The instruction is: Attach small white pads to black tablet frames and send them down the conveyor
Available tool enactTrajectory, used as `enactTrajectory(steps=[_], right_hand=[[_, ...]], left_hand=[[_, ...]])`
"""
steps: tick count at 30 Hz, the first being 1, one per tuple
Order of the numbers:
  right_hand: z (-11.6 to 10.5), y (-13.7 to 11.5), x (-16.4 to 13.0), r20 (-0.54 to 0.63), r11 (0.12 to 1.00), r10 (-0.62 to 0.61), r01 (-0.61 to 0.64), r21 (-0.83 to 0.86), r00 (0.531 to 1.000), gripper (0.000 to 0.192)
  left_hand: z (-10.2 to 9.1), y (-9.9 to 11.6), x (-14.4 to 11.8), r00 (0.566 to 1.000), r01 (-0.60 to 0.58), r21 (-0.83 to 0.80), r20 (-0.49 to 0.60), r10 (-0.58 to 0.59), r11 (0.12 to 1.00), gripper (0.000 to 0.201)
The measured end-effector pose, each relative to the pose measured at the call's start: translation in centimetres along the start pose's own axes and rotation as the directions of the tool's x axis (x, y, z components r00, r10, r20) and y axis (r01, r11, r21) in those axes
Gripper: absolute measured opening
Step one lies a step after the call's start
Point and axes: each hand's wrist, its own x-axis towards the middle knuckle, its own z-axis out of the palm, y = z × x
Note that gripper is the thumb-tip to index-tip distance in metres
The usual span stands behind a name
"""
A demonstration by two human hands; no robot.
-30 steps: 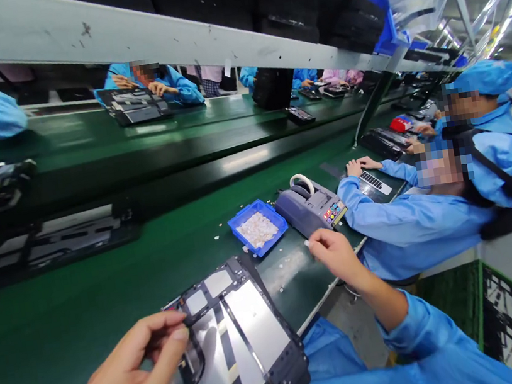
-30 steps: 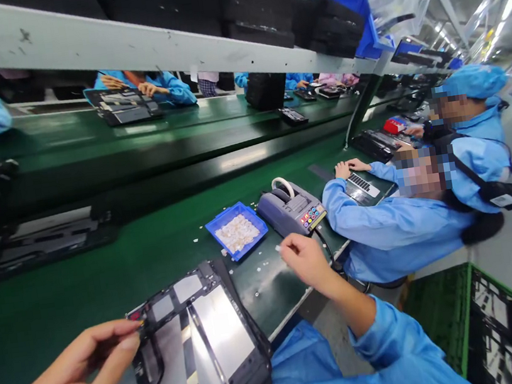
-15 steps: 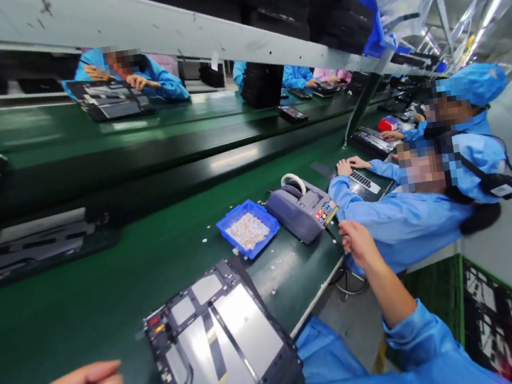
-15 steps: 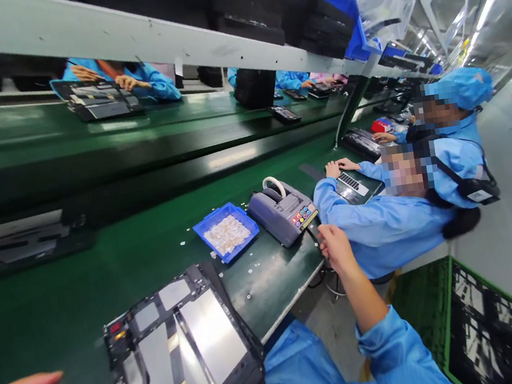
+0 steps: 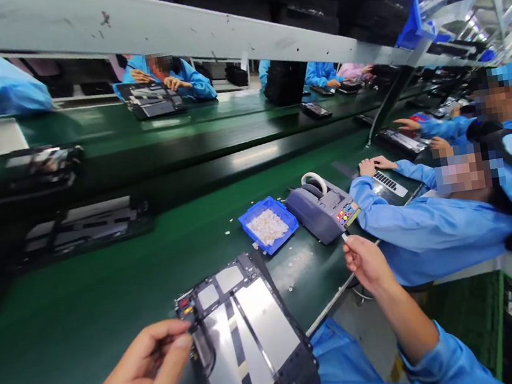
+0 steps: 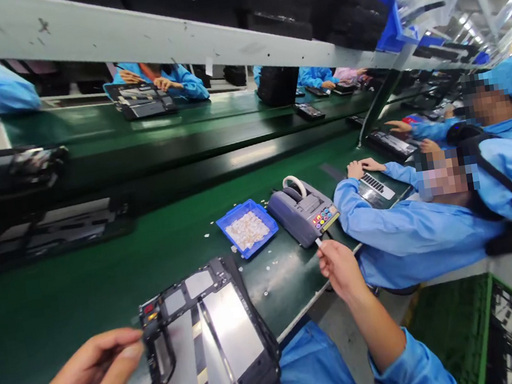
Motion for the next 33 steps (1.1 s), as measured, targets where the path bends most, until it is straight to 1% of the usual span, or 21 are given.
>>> enactTrajectory(steps=[2, 4, 5, 7, 9, 12, 14, 16, 17, 18, 19, 20, 21, 22, 23, 24, 25, 27, 29, 31, 33], right_hand=[[3.2, 0.9, -2.3, 0.141, 0.999, -0.007, 0.013, -0.038, 0.990, 0.036], [6.8, 1.8, -4.3, 0.288, 0.995, 0.011, 0.017, -0.095, 0.957, 0.033], [8.6, 2.1, -5.2, 0.349, 0.992, 0.029, 0.015, -0.122, 0.936, 0.031], [11.6, 2.8, -6.5, 0.452, 0.986, 0.059, 0.019, -0.166, 0.890, 0.027], [13.8, 3.4, -7.5, 0.523, 0.981, 0.065, 0.040, -0.187, 0.850, 0.024], [15.4, 4.2, -8.2, 0.610, 0.973, 0.072, 0.078, -0.217, 0.789, 0.020], [15.6, 4.6, -8.1, 0.668, 0.960, 0.086, 0.118, -0.255, 0.739, 0.017], [15.6, 4.6, -7.3, 0.714, 0.923, 0.069, 0.226, -0.310, 0.697, 0.017], [15.6, 4.4, -6.7, 0.737, 0.884, 0.027, 0.328, -0.333, 0.675, 0.017], [15.7, 4.2, -5.9, 0.767, 0.821, -0.034, 0.455, -0.344, 0.640, 0.018], [16.0, 4.0, -5.1, 0.806, 0.729, -0.104, 0.596, -0.337, 0.582, 0.019], [16.4, 3.8, -4.3, 0.852, 0.607, -0.164, 0.731, -0.310, 0.497, 0.020], [16.9, 3.7, -3.6, 0.899, 0.470, -0.197, 0.842, -0.264, 0.392, 0.021], [17.6, 3.6, -3.0, 0.938, 0.332, -0.198, 0.920, -0.209, 0.285, 0.023], [18.3, 3.6, -2.4, 0.965, 0.207, -0.176, 0.966, -0.155, 0.192, 0.025], [19.0, 3.7, -2.0, 0.983, 0.098, -0.143, 0.990, -0.105, 0.119, 0.026], [19.7, 3.9, -1.8, 0.992, 0.010, -0.110, 0.998, -0.062, 0.062, 0.027], [20.7, 4.2, -1.4, 0.998, -0.104, -0.065, 0.995, 0.011, -0.018, 0.028], [21.2, 4.4, -1.2, 0.997, -0.168, -0.034, 0.983, 0.070, -0.076, 0.028], [21.2, 4.4, -1.1, 0.994, -0.215, -0.003, 0.970, 0.109, -0.113, 0.027], [21.1, 4.4, -1.1, 0.991, -0.250, 0.022, 0.959, 0.132, -0.131, 0.027]], left_hand=[[1.2, 2.7, -0.5, 0.996, 0.039, -0.155, 0.090, -0.026, 0.987, 0.038], [2.8, 5.0, -0.8, 0.985, 0.081, -0.313, 0.172, -0.028, 0.946, 0.034], [3.6, 5.8, -0.9, 0.978, 0.109, -0.389, 0.207, -0.028, 0.915, 0.033], [5.1, 6.6, -0.9, 0.965, 0.167, -0.519, 0.259, -0.032, 0.838, 0.035], [6.2, 6.5, -0.9, 0.963, 0.213, -0.624, 0.265, -0.053, 0.752, 0.035], [6.7, 5.3, -1.0, 0.970, 0.238, -0.724, 0.216, -0.114, 0.648, 0.027], [6.0, 4.3, -1.1, 0.973, 0.231, -0.745, 0.173, -0.154, 0.626, 0.025], [4.4, 3.1, -1.0, 0.978, 0.192, -0.725, 0.090, -0.186, 0.662, 0.024], [3.3, 2.5, -0.9, 0.981, 0.161, -0.688, 0.033, -0.192, 0.707, 0.023], [2.1, 2.0, -0.8, 0.983, 0.131, -0.626, -0.021, -0.184, 0.769, 0.021], [0.9, 1.5, -0.6, 0.985, 0.102, -0.533, -0.062, -0.159, 0.840, 0.019], [-0.3, 1.1, -0.5, 0.990, 0.069, -0.413, -0.081, -0.112, 0.908, 0.018], [-1.2, 0.9, -0.4, 0.996, 0.024, -0.276, -0.073, -0.046, 0.961, 0.016], [-2.0, 0.7, -0.2, 0.998, -0.040, -0.134, -0.045, 0.034, 0.990, 0.015], [-2.5, 0.6, -0.1, 0.993, -0.119, -0.002, -0.002, 0.119, 0.993, 0.015], [-2.8, 0.5, 0.1, 0.978, -0.206, 0.113, 0.047, 0.202, 0.972, 0.016], [-2.8, 0.4, 0.2, 0.957, -0.287, 0.208, 0.101, 0.272, 0.935, 0.017], [-2.4, 0.2, 0.5, 0.916, -0.398, 0.343, 0.202, 0.347, 0.851, 0.019], [-1.8, 0.0, 0.6, 0.893, -0.448, 0.429, 0.268, 0.363, 0.785, 0.021], [-1.4, -0.2, 0.7, 0.880, -0.472, 0.481, 0.300, 0.368, 0.739, 0.021], [-1.3, -0.2, 0.8, 0.870, -0.491, 0.511, 0.319, 0.375, 0.705, 0.020]])
